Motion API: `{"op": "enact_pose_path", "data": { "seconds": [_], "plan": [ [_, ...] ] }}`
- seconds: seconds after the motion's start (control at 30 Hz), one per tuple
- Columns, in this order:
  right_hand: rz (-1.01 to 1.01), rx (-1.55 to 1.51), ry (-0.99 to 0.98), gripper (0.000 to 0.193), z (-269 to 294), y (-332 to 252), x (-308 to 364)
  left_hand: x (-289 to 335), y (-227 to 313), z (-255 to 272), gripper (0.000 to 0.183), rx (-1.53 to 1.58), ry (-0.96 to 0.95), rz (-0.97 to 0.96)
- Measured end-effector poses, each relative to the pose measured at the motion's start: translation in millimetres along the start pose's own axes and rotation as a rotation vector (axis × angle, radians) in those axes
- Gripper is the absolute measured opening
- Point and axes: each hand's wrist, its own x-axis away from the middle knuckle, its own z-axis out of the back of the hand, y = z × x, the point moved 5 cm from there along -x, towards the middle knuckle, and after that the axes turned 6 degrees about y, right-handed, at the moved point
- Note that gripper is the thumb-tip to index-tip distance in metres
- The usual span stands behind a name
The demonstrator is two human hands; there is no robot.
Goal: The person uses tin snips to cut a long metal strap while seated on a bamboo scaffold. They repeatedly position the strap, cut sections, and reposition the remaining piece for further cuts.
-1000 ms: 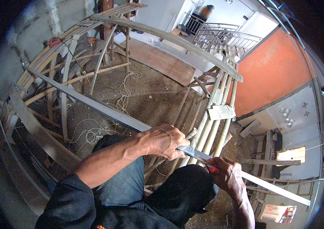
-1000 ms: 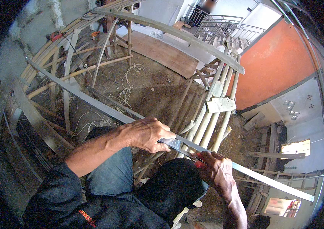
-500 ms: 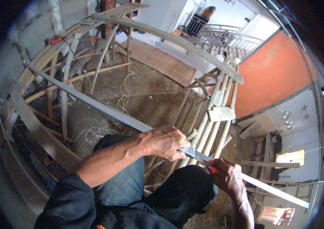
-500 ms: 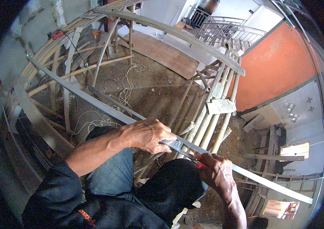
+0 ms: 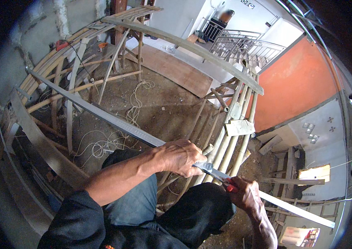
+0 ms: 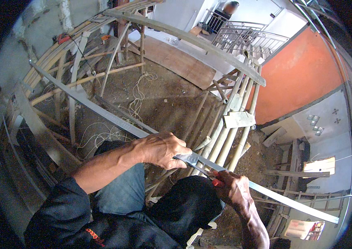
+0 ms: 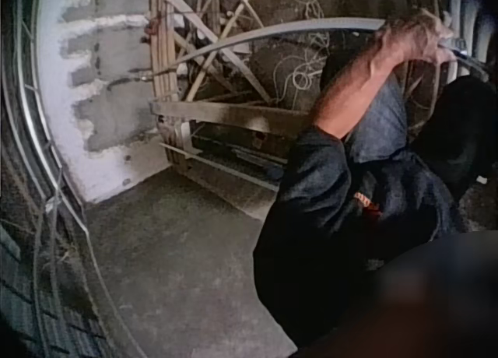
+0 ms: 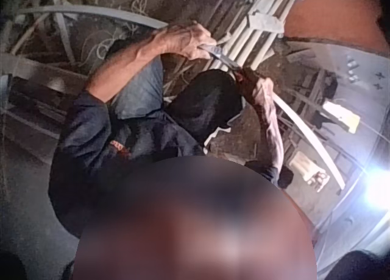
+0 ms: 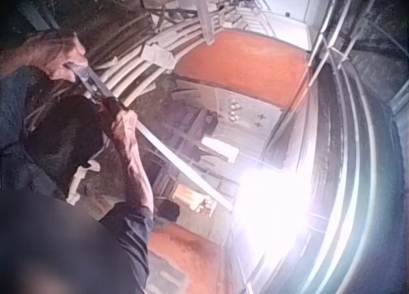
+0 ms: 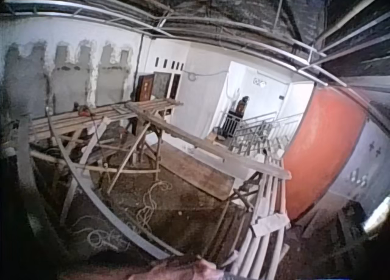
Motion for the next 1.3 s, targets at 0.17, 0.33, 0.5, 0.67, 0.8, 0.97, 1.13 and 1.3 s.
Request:
{"op": "enact_pose_path", "data": {
  "seconds": [0.17,0.33,0.5,0.67,0.8,0.97,1.13,1.3],
  "plan": [
    [0.022,-0.001,0.014,0.021,-0.1,-1.0,-0.1,-0.4,-1.6,-2.7,0.031,0.035,-0.040,0.021],
    [0.069,0.070,-0.016,0.026,1.5,-2.8,-3.0,0.8,-1.9,-0.8,0.030,0.054,-0.031,0.026],
    [0.047,-0.011,-0.139,0.030,4.6,-8.1,-2.3,2.3,-1.4,1.6,0.026,0.030,0.032,0.001],
    [0.049,0.019,-0.130,0.029,17.1,-8.2,-3.3,3.8,-4.3,1.3,0.023,0.029,0.062,0.007],
    [0.056,0.114,-0.132,0.028,20.6,-6.3,-3.4,4.8,-4.0,1.1,0.024,0.029,0.063,0.009],
    [0.054,0.060,-0.140,0.022,18.0,-8.8,-8.2,5.0,-3.7,1.6,0.026,0.025,0.050,0.000],
    [0.073,-0.022,-0.121,0.021,19.2,-13.2,-11.5,6.4,-3.6,-0.2,0.026,0.026,0.056,-0.006],
    [0.067,-0.019,-0.118,0.020,19.6,-11.3,-10.7,7.3,-2.4,0.8,0.027,0.026,0.068,-0.018]
  ]
}}
